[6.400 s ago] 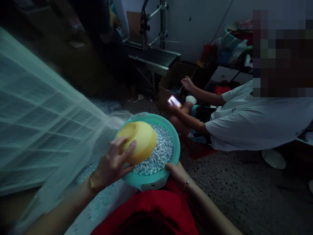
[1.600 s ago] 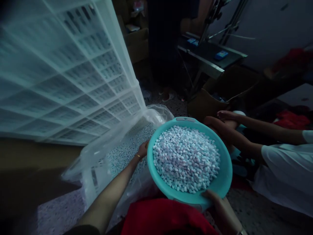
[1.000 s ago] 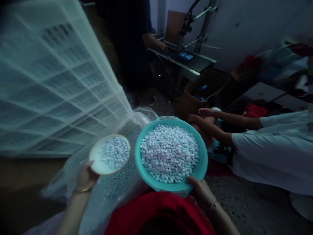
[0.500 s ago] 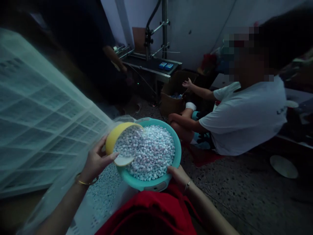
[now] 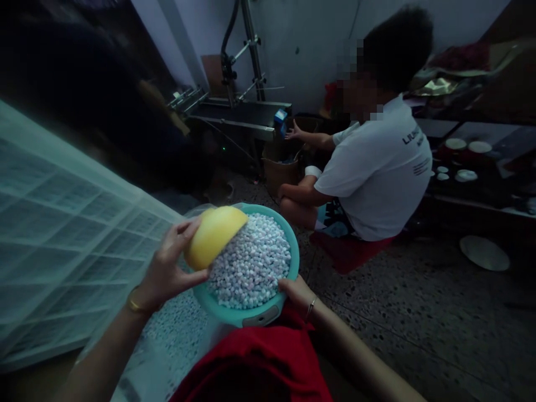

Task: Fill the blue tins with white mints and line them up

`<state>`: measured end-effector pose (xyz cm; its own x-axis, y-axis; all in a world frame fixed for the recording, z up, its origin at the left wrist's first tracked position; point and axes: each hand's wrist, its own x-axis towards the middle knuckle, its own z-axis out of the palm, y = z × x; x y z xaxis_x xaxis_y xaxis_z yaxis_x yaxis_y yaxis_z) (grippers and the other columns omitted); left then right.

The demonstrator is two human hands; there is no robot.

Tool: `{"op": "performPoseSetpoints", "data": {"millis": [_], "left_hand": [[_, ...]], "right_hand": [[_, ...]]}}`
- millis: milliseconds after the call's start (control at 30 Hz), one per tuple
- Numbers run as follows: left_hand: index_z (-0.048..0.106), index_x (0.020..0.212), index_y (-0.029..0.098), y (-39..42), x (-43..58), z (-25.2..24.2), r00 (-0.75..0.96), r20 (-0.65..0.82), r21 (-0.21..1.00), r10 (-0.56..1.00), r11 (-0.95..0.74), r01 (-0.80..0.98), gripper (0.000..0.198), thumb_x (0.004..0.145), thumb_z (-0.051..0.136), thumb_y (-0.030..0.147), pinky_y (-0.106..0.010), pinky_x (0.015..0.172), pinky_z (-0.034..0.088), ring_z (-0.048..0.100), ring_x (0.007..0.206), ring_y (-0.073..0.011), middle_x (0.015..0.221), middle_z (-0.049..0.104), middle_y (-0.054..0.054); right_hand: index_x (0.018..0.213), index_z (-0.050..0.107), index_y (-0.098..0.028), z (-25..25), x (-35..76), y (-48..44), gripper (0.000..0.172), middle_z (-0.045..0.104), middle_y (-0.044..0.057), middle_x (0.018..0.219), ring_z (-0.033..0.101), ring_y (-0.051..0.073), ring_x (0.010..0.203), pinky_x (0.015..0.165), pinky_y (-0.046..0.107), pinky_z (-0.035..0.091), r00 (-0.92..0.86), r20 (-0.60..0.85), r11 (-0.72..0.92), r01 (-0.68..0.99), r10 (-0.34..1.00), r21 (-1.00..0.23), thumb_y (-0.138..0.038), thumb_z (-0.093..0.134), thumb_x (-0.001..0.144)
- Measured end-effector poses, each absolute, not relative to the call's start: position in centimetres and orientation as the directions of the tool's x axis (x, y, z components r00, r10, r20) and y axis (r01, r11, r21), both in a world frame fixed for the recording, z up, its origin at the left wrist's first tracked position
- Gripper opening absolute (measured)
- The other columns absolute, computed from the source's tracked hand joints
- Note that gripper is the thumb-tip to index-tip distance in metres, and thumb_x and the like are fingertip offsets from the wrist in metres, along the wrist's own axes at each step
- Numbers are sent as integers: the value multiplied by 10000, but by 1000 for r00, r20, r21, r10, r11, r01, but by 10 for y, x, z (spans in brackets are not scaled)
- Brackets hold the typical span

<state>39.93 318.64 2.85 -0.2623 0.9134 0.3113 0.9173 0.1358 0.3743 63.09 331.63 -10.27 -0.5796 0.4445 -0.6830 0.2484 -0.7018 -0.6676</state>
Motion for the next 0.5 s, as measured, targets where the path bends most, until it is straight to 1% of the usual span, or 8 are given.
{"op": "performPoseSetpoints", "data": {"millis": [100,167,300,400,500], "left_hand": [[307,1446,245,3185,404,33,-205,331,272,921,115,955,893,668,731,355,-489,986,427,453,1186,-322,1312,410,-135],[295,1450,250,3182,408,34,-161,334,227,929,87,970,909,662,737,351,-490,976,434,451,1187,-331,1313,404,-142],[293,1449,257,3176,414,40,-209,410,221,888,126,967,920,659,754,359,-475,974,440,462,1184,-325,1301,407,-137],[289,1446,260,3172,419,43,-196,452,201,870,115,973,930,653,764,366,-467,957,454,474,1177,-322,1294,411,-136],[275,1447,259,3166,422,42,-168,527,140,833,110,984,972,625,787,349,-475,948,457,473,1181,-331,1305,401,-145]], "right_hand": [[915,615,-163,-105,631,3317,462,662,5,678,580,198,650,655,335,514,-554,-687,-715,217,471,-665,-191,563,457],[902,616,-164,-107,631,3318,453,662,6,686,589,210,702,685,342,515,-555,-674,-707,202,487,-678,-191,556,454],[778,624,-173,-111,631,3320,340,667,18,699,602,233,809,753,346,518,-577,-659,-696,204,482,-688,-172,546,447],[730,617,-170,-110,632,3321,299,669,16,697,608,226,786,741,339,527,-575,-662,-716,179,480,-675,-152,550,439],[759,625,-166,-109,632,3320,324,668,12,683,601,204,706,686,325,531,-561,-680,-734,177,473,-656,-145,545,445]]}}
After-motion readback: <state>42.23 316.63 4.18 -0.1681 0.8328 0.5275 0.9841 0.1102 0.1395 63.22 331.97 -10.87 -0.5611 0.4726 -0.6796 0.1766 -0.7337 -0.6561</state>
